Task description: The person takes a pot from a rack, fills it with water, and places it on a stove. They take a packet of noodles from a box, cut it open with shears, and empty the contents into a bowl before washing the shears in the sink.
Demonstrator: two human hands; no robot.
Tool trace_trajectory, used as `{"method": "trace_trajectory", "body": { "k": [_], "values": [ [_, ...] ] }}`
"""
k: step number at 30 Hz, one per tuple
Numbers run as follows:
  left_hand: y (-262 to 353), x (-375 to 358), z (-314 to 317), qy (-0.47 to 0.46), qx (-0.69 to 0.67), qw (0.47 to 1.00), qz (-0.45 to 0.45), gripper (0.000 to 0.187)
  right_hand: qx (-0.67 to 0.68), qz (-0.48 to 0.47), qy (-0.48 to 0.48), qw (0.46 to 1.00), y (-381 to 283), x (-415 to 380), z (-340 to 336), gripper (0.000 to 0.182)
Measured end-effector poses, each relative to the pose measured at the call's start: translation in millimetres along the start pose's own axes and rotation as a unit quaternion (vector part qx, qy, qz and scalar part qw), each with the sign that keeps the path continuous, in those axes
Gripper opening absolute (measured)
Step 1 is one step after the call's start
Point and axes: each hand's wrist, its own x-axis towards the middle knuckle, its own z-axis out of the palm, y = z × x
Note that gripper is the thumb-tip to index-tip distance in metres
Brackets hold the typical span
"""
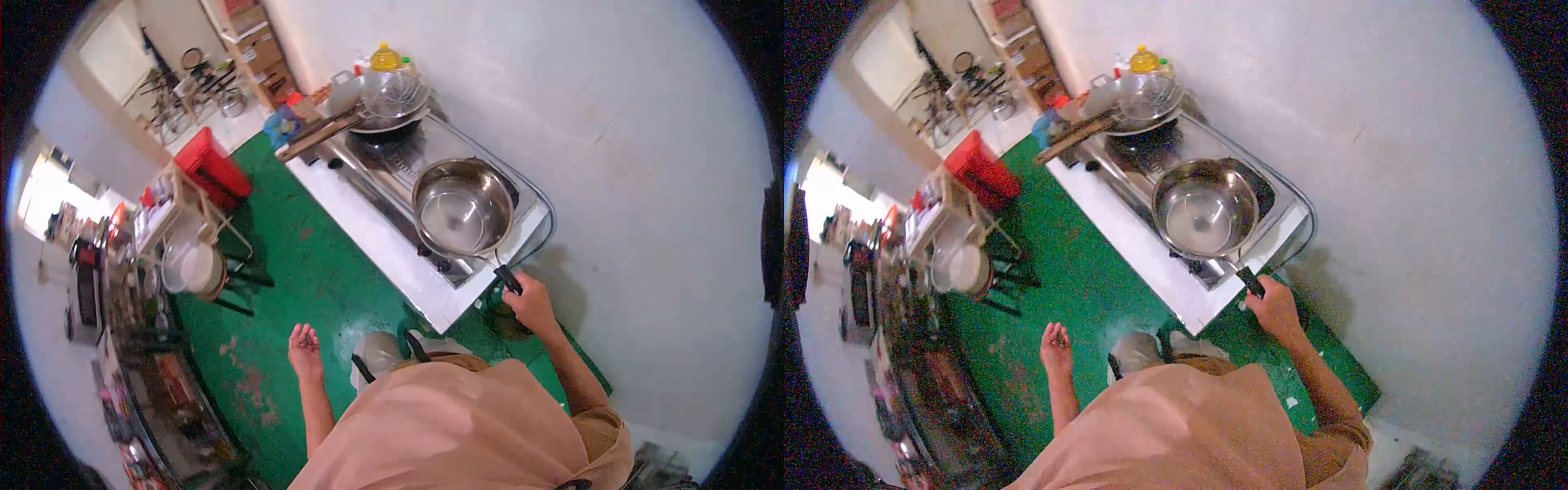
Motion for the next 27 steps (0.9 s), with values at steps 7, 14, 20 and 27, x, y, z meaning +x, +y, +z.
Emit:
{"method": "trace_trajectory", "body": {
  "k": [7, 14, 20, 27],
  "values": [
    [21, 153, 67, -0.102, 0.073, 0.988, -0.090, 0.034, -0.045, 0.125, 0.140, 0.981, -20, 67, 50, 0.028],
    [50, 275, 162, -0.258, 0.132, 0.935, -0.202, 0.028, -0.095, 0.189, 0.337, 0.917, -30, 110, 119, 0.023],
    [57, 323, 192, -0.333, 0.266, 0.879, -0.215, 0.029, -0.047, 0.342, 0.361, 0.866, -68, 142, 142, 0.025],
    [45, 344, 197, -0.334, 0.310, 0.850, -0.263, 0.027, -0.046, 0.402, 0.389, 0.827, -82, 169, 152, 0.029]
  ]
}}
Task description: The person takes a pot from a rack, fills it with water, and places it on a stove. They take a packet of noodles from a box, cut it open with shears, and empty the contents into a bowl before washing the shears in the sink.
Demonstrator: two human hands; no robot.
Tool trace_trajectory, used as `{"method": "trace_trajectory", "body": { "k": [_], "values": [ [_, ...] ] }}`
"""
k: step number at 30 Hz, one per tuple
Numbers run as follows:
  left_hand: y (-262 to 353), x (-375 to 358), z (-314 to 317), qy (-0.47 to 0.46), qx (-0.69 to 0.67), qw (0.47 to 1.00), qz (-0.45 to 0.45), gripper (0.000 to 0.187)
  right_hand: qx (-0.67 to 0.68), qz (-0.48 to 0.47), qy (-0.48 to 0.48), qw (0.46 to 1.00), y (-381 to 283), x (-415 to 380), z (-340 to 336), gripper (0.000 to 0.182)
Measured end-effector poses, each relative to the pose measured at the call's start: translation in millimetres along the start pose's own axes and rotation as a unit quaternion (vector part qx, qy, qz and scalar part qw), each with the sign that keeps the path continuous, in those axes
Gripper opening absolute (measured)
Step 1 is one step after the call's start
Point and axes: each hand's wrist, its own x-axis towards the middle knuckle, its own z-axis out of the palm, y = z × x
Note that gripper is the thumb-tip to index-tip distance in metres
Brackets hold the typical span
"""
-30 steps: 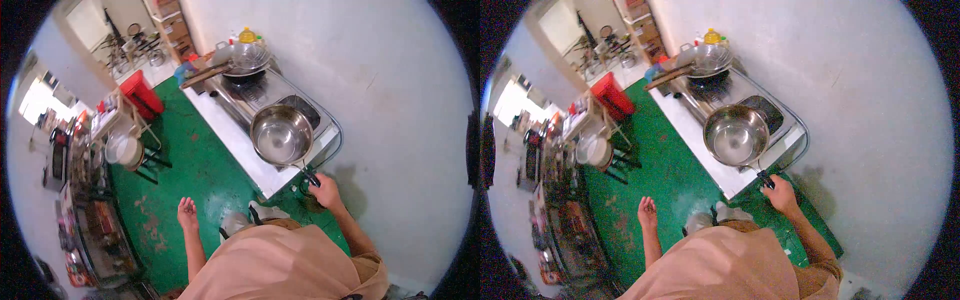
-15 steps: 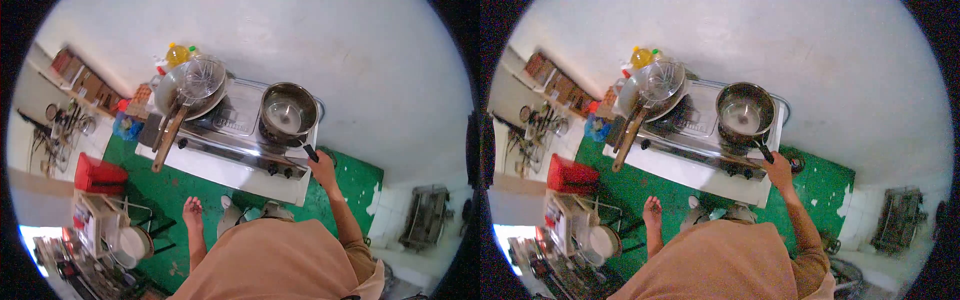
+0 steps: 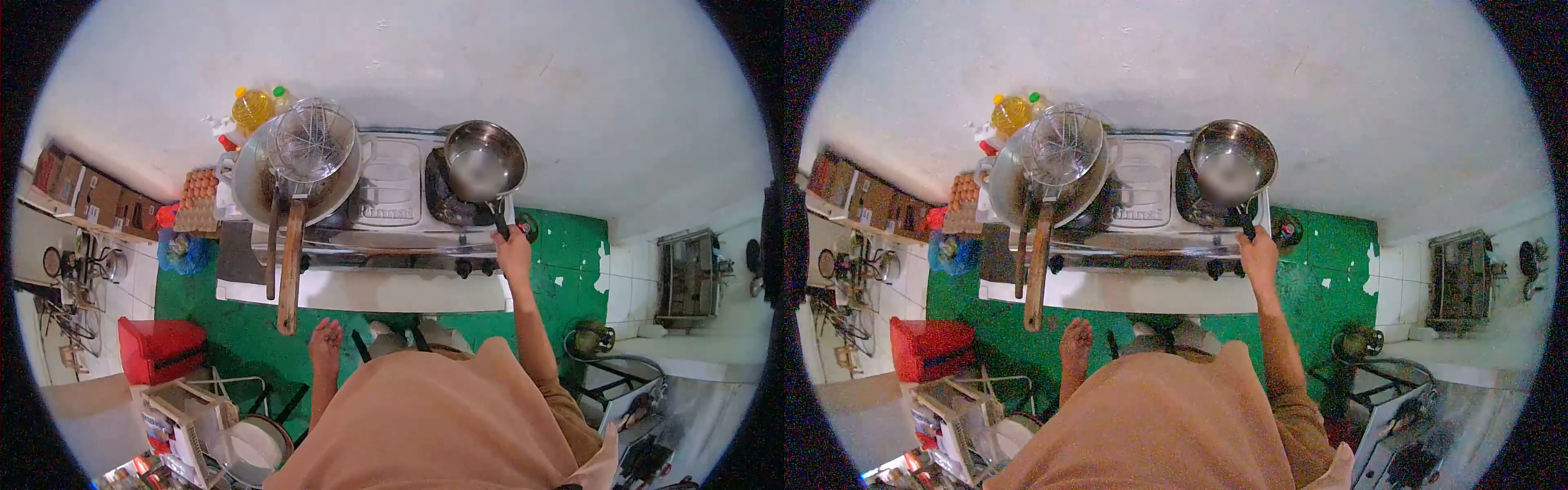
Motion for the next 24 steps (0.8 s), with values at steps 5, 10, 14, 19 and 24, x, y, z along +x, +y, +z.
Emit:
{"method": "trace_trajectory", "body": {
  "k": [5, 10, 14, 19, 24],
  "values": [
    [0, 15, -4, -0.037, -0.004, 0.999, -0.025, 0.031, -0.018, -0.015, 0.041, 0.999, -2, 4, 20, 0.032],
    [2, 25, -7, -0.043, -0.008, 0.999, -0.016, 0.032, -0.020, 0.021, 0.056, 0.998, -22, -1, 22, 0.033],
    [9, 29, -10, -0.044, -0.029, 0.998, -0.026, 0.033, -0.012, 0.031, 0.025, 0.999, -19, -4, 25, 0.047],
    [18, 28, -4, -0.036, -0.027, 0.999, -0.031, 0.033, -0.007, 0.033, 0.022, 0.999, -22, -14, 23, 0.047],
    [28, 28, 2, -0.039, -0.006, 0.999, -0.028, 0.031, -0.014, 0.039, 0.027, 0.999, -23, -20, 23, 0.040]
  ]
}}
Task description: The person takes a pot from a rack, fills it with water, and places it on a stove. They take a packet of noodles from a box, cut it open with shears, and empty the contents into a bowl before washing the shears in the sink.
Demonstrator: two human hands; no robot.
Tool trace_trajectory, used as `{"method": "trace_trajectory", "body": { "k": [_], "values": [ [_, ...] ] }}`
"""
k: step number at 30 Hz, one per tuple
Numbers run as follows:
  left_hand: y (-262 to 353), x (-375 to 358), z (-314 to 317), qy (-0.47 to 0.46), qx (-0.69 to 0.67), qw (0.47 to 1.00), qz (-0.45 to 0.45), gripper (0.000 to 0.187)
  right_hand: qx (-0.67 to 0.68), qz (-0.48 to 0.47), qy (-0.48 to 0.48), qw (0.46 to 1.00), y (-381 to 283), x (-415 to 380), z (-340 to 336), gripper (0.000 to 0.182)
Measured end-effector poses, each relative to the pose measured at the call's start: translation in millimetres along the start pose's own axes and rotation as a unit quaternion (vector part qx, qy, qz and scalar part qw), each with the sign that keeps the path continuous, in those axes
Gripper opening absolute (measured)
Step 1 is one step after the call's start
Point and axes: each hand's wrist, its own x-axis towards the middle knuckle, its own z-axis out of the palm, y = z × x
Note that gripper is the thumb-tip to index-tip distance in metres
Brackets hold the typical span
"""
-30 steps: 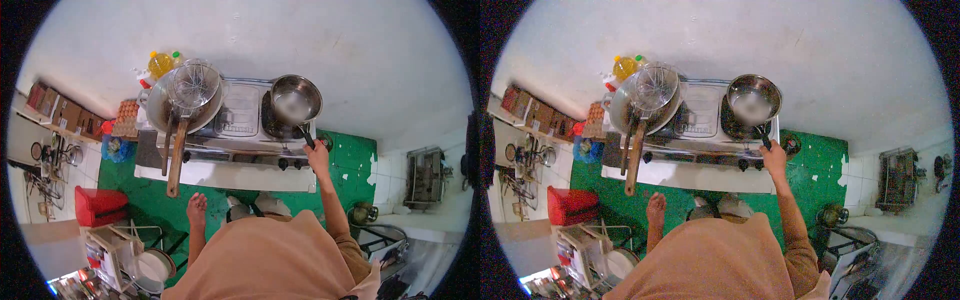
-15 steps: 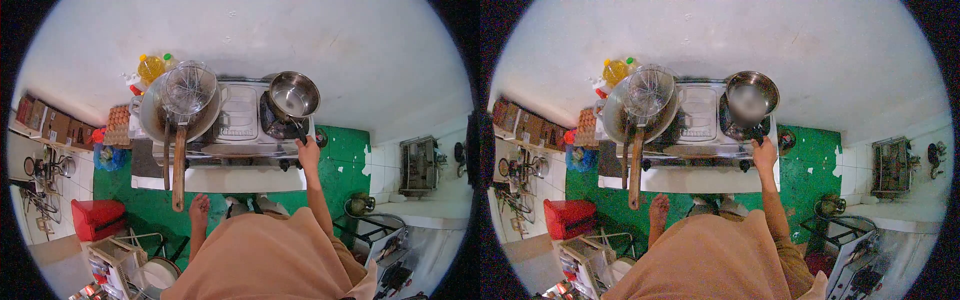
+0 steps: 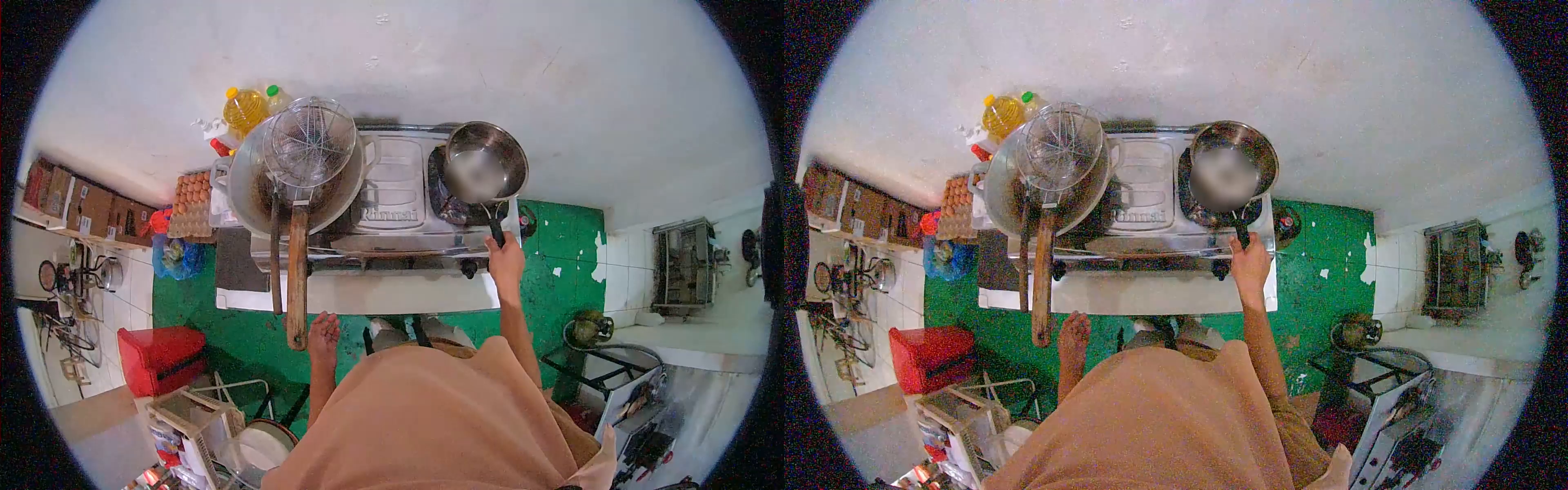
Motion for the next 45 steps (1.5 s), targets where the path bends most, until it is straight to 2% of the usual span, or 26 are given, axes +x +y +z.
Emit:
{"method": "trace_trajectory", "body": {
  "k": [5, 8, 11, 15, 17, 19, 20, 22, 26, 28, 29, 31, 33, 34, 35, 36, 37, 38, 39, 43, 45],
  "values": [
    [0, 1, 0, -0.005, -0.004, 1.000, -0.004, 0.029, -0.004, -0.031, 0.027, 0.999, 3, -5, 4, 0.035],
    [0, 0, -1, -0.009, -0.001, 1.000, -0.001, 0.029, 0.009, 0.000, 0.025, 1.000, 4, -4, 4, 0.030],
    [-3, 1, -3, 0.001, 0.005, 1.000, -0.003, 0.029, -0.001, -0.034, 0.035, 0.999, 11, 0, 4, 0.030],
    [-15, 10, -13, -0.011, -0.020, 1.000, -0.013, 0.031, 0.036, -0.052, 0.006, 0.998, 34, 14, 16, 0.031],
    [-20, 9, -13, -0.012, 0.046, 0.999, 0.022, 0.034, 0.052, -0.051, -0.015, 0.997, 35, 16, 13, 0.031],
    [-20, 5, -12, -0.019, 0.034, 0.999, 0.020, 0.035, 0.160, 0.007, -0.068, 0.985, 21, 10, 3, 0.030],
    [-19, 3, -11, -0.026, 0.022, 0.999, 0.019, 0.036, 0.160, 0.007, -0.067, 0.985, 16, 8, 0, 0.030],
    [-21, 3, -12, -0.032, 0.019, 0.999, 0.017, 0.036, 0.233, 0.071, -0.092, 0.965, 9, 7, -5, 0.033],
    [-22, 3, -15, -0.029, -0.014, 0.999, -0.004, 0.034, 0.296, 0.094, -0.130, 0.942, 26, 15, -1, 0.036],
    [-21, -4, -14, -0.038, -0.014, 0.999, 0.008, 0.033, 0.203, -0.054, 0.012, 0.978, 60, 27, 10, 0.037],
    [-20, -8, -14, -0.047, -0.016, 0.999, 0.019, 0.033, 0.203, -0.054, 0.010, 0.978, 69, 26, 11, 0.037],
    [-22, -13, -12, -0.032, -0.012, 0.999, 0.021, 0.032, 0.437, 0.084, 0.089, 0.891, 74, 12, 1, 0.035],
    [-23, -18, -13, -0.019, -0.008, 1.000, 0.022, 0.032, 0.388, 0.097, 0.119, 0.909, 130, 15, 37, 0.040],
    [-23, -20, -15, -0.012, -0.026, 1.000, 0.003, 0.032, 0.213, 0.050, 0.092, 0.971, 155, 8, 56, 0.039],
    [-23, -21, -14, -0.005, -0.045, 0.999, -0.015, 0.032, 0.031, 0.000, 0.061, 0.998, 173, 2, 70, 0.038],
    [-25, -22, -14, -0.004, -0.047, 0.999, -0.015, 0.032, 0.103, 0.076, -0.066, 0.990, 181, -8, 87, 0.037],
    [-25, -24, -15, 0.000, -0.039, 0.999, -0.017, 0.032, 0.172, 0.151, -0.192, 0.954, 179, -21, 102, 0.035],
    [-26, -24, -16, 0.004, -0.030, 0.999, -0.018, 0.033, 0.109, -0.032, -0.096, 0.989, 162, -35, 105, 0.034],
    [-28, -24, -17, 0.007, -0.033, 0.999, -0.017, 0.033, 0.042, -0.215, 0.005, 0.976, 143, -46, 103, 0.033],
    [-28, -28, -18, -0.010, -0.014, 1.000, 0.006, 0.032, -0.063, -0.231, 0.011, 0.971, 132, -41, 121, 0.036],
    [-29, -30, -20, -0.008, -0.013, 1.000, 0.013, 0.032, -0.177, -0.182, -0.034, 0.967, 126, -39, 121, 0.030]
  ]
}}
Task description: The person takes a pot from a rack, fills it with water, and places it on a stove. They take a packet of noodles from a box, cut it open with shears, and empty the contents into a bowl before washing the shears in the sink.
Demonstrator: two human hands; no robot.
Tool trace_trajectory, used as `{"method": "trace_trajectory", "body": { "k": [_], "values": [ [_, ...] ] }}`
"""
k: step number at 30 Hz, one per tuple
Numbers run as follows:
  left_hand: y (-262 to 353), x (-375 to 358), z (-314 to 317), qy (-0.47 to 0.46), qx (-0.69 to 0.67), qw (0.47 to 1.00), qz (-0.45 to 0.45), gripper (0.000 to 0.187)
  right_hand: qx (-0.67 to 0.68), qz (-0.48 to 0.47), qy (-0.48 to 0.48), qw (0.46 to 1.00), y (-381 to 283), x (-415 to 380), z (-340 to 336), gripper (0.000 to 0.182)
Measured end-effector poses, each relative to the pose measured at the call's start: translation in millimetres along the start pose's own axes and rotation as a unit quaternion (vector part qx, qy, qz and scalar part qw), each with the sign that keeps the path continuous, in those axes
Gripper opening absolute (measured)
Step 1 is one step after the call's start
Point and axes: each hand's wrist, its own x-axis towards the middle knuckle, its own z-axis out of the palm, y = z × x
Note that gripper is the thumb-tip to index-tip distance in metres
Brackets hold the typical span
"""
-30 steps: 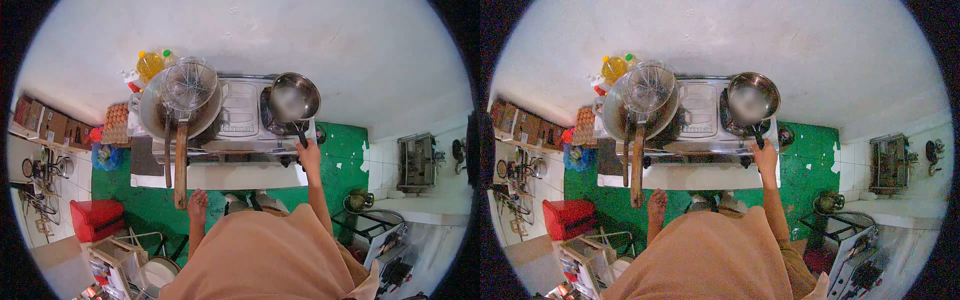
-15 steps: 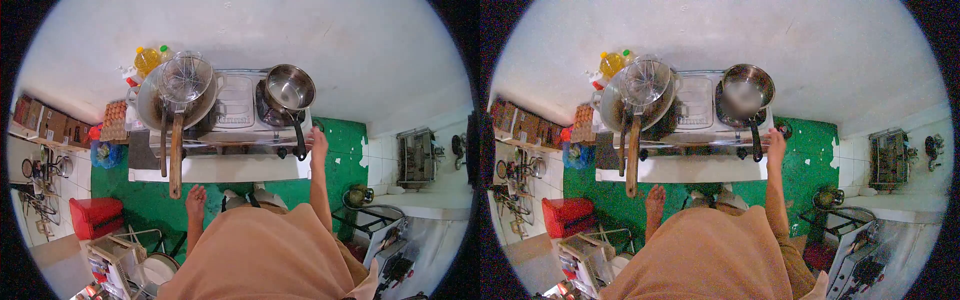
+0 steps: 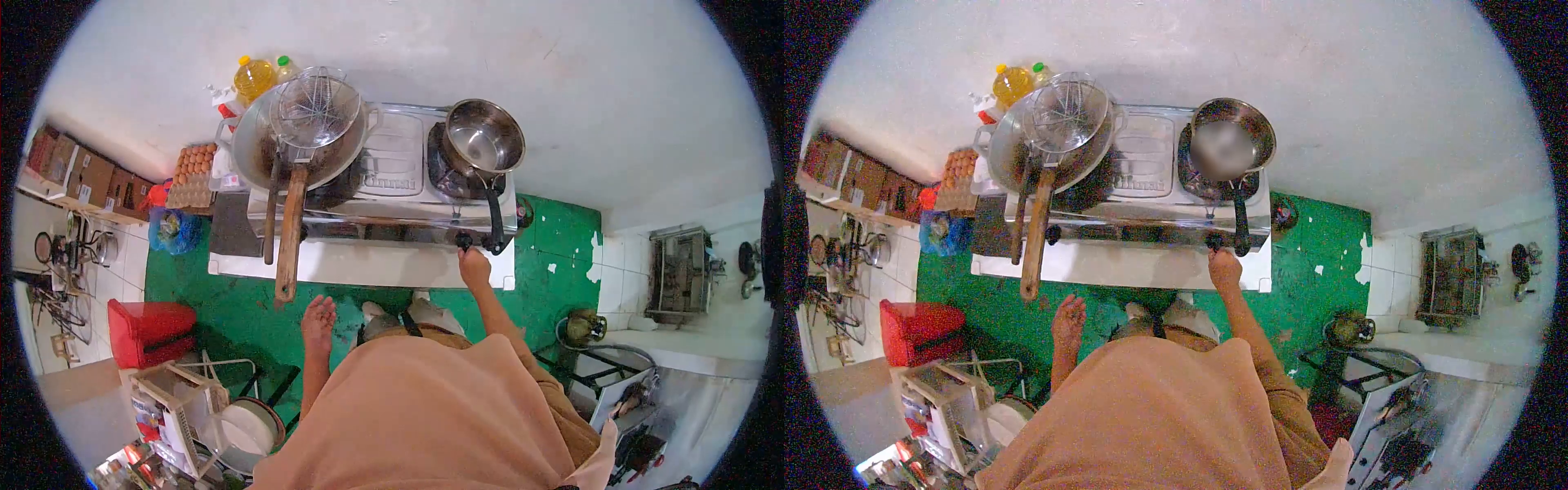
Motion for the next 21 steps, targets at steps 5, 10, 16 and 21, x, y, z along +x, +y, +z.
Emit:
{"method": "trace_trajectory", "body": {
  "k": [5, 10, 16, 21],
  "values": [
    [-8, -4, -12, -0.013, -0.038, 0.999, 0.004, 0.031, -0.114, -0.125, 0.008, 0.986, 9, 12, -2, 0.018],
    [-13, -7, -1, -0.006, -0.008, 1.000, 0.021, 0.032, -0.274, -0.243, -0.191, 0.911, 0, 37, -17, 0.015],
    [-23, -12, 5, -0.001, -0.029, 0.999, 0.028, 0.032, -0.392, -0.161, -0.279, 0.862, -34, 45, -21, 0.018],
    [-35, -20, -9, 0.003, -0.072, 0.997, 0.029, 0.031, -0.377, -0.182, -0.201, 0.886, -19, 47, -7, 0.014]
  ]
}}
